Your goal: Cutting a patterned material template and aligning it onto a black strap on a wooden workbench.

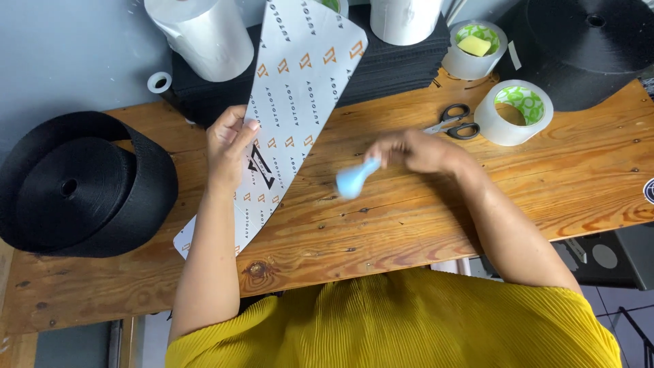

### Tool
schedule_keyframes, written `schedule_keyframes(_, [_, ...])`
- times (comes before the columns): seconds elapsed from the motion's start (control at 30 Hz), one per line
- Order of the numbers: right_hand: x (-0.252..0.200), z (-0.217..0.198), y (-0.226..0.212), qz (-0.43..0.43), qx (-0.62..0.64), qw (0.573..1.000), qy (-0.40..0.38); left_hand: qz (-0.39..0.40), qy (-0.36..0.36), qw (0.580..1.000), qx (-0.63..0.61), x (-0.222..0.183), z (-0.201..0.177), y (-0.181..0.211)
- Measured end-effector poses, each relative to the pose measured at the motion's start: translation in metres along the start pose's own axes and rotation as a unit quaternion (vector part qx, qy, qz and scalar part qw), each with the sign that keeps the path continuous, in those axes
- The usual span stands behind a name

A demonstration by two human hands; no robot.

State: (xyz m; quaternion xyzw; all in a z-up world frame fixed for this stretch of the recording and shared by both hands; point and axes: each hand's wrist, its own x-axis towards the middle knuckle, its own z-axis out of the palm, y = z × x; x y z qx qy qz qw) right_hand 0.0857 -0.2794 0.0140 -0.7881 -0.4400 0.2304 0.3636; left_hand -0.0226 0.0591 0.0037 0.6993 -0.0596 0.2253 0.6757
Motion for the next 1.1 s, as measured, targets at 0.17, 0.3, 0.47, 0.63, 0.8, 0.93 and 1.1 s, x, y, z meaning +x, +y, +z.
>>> schedule_keyframes(0.17, [0.013, -0.007, 0.026, 0.037, -0.105, 0.974, 0.196, 0.006, 0.014, 1.0, -0.002, 0.001, -0.006, -0.001])
schedule_keyframes(0.3, [0.034, 0.01, 0.067, 0.019, -0.147, 0.958, 0.245, 0.002, 0.011, 1.0, -0.014, 0.002, -0.006, -0.003])
schedule_keyframes(0.47, [0.044, 0.021, 0.04, -0.022, -0.049, 0.987, 0.151, 0.008, 0.015, 1.0, -0.006, 0.0, -0.002, 0.004])
schedule_keyframes(0.63, [0.025, 0.03, 0.005, -0.035, 0.132, 0.989, -0.054, 0.01, 0.029, 0.999, -0.009, 0.002, -0.007, 0.003])
schedule_keyframes(0.8, [0.029, 0.031, -0.026, 0.049, -0.048, 0.998, 0.005, 0.015, 0.023, 1.0, -0.006, 0.001, -0.014, -0.008])
schedule_keyframes(0.93, [0.014, 0.038, -0.011, 0.032, 0.044, 0.962, -0.267, 0.013, 0.034, 0.999, -0.016, 0.001, -0.006, 0.001])
schedule_keyframes(1.1, [-0.012, -0.042, 0.03, 0.006, -0.04, 0.998, 0.053, 0.02, 0.024, 0.999, -0.011, 0.001, -0.008, -0.014])
